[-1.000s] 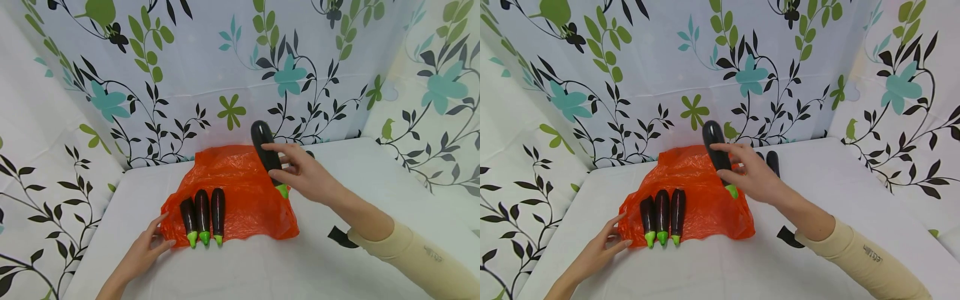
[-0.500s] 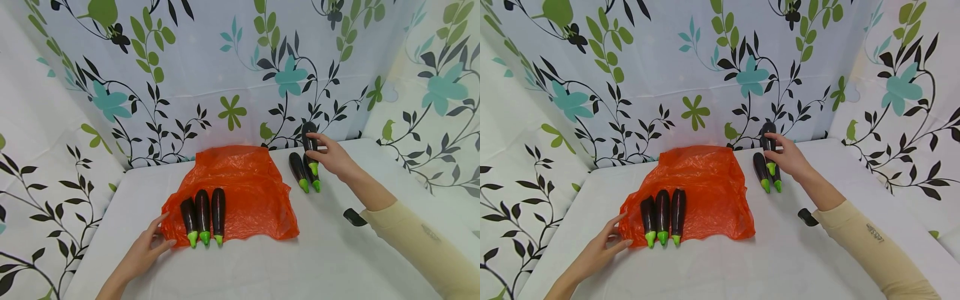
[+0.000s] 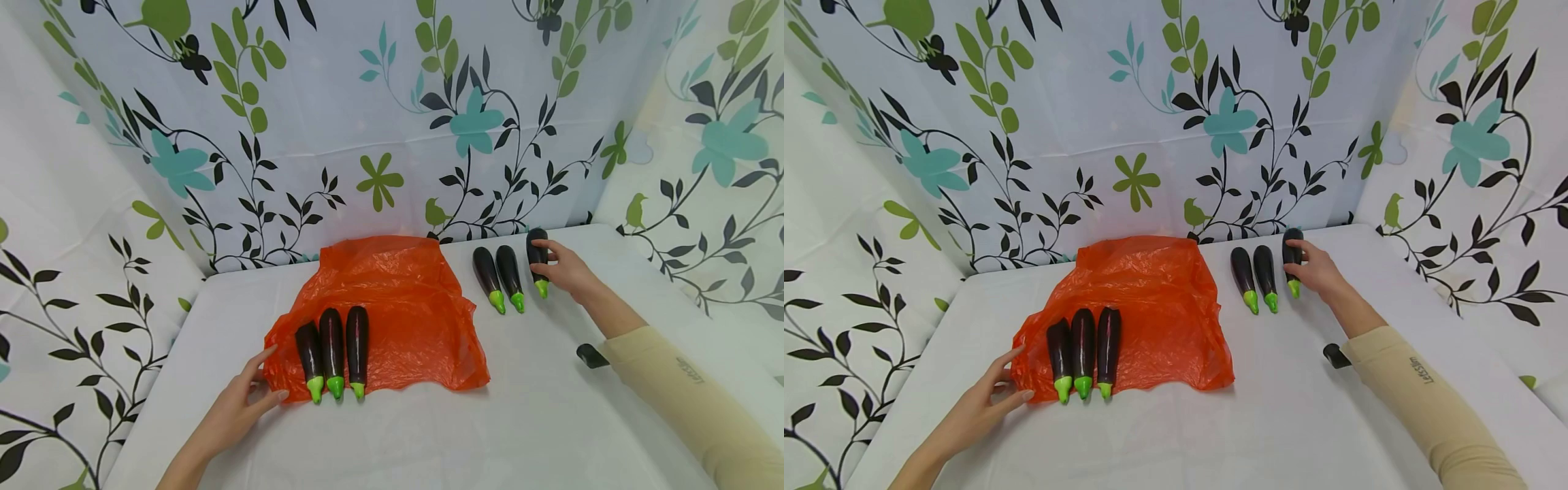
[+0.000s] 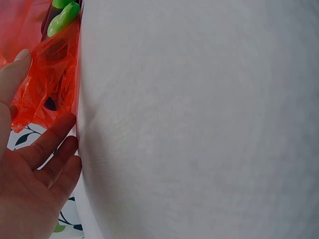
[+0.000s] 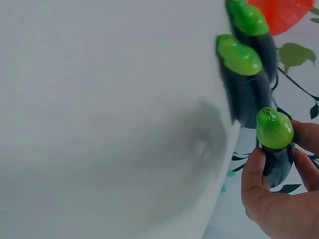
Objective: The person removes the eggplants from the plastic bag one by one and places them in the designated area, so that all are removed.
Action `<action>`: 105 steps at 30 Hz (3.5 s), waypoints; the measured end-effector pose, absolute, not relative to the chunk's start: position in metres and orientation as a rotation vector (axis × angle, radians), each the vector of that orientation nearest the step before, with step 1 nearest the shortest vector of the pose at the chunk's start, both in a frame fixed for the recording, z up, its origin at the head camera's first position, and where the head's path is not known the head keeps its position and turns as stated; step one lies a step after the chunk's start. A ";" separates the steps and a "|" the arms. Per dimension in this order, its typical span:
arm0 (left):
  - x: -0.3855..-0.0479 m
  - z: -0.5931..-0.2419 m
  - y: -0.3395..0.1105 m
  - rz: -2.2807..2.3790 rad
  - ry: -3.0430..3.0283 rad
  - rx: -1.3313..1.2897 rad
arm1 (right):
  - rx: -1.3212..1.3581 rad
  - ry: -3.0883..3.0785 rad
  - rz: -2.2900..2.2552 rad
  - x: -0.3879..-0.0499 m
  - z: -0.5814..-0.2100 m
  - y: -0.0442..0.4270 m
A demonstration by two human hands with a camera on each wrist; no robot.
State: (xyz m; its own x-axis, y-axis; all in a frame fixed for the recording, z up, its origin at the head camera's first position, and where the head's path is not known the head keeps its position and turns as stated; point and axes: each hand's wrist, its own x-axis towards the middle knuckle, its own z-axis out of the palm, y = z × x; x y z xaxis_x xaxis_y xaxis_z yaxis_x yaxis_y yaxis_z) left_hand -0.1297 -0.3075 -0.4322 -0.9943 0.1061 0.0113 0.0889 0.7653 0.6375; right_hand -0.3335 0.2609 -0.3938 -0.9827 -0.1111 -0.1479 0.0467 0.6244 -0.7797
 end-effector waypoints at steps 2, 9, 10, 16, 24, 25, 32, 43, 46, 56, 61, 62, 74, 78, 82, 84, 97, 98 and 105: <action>-0.130 -0.432 -0.308 1.056 2.928 0.164 | -0.051 2.659 -1.255 -0.336 -0.400 0.264; -0.129 -0.433 -0.307 1.059 2.935 0.174 | -0.055 2.637 -1.210 -0.342 -0.420 0.265; -0.129 -0.433 -0.307 1.060 2.934 0.174 | -0.064 2.639 -1.204 -0.341 -0.421 0.265; -0.129 -0.432 -0.307 1.051 2.919 0.148 | -0.078 2.653 -1.189 -0.341 -0.425 0.261; -0.130 -0.431 -0.307 1.049 2.931 0.169 | -0.045 2.661 -1.200 -0.342 -0.425 0.257; -0.130 -0.431 -0.307 1.049 2.933 0.174 | -0.045 2.663 -1.203 -0.343 -0.425 0.257; -0.131 -0.432 -0.307 1.051 2.930 0.175 | -0.052 2.664 -1.205 -0.343 -0.427 0.255; -0.130 -0.432 -0.306 1.054 2.928 0.177 | -0.030 2.724 -1.154 -0.339 -0.417 0.256; -0.130 -0.432 -0.306 1.056 2.923 0.172 | -0.042 2.741 -1.162 -0.336 -0.410 0.255; -0.129 -0.433 -0.308 1.050 2.921 0.167 | -0.139 2.734 -1.233 -0.325 -0.379 0.231; -0.131 -0.433 -0.307 1.051 2.927 0.172 | -0.255 2.717 -1.318 -0.309 -0.357 0.210; -0.131 -0.432 -0.307 1.047 2.928 0.171 | -0.277 2.714 -1.332 -0.306 -0.353 0.206; -0.130 -0.432 -0.306 1.042 2.929 0.170 | -0.509 2.665 -1.440 -0.257 -0.313 0.154; -0.130 -0.432 -0.306 1.042 2.932 0.176 | -0.628 2.621 -1.457 -0.239 -0.305 0.137; -0.130 -0.432 -0.306 1.046 2.932 0.179 | -0.748 2.551 -1.469 -0.223 -0.303 0.123; -0.130 -0.431 -0.306 1.047 2.932 0.180 | -0.811 2.527 -1.467 -0.215 -0.303 0.116; -0.128 -0.430 -0.307 1.044 2.934 0.174 | -1.023 2.342 -1.387 -0.184 -0.323 0.075; -0.128 -0.430 -0.307 1.045 2.935 0.177 | -1.018 2.327 -1.389 -0.184 -0.326 0.073; -0.129 -0.429 -0.307 1.057 2.941 0.204 | -0.960 2.317 -1.346 -0.186 -0.344 0.056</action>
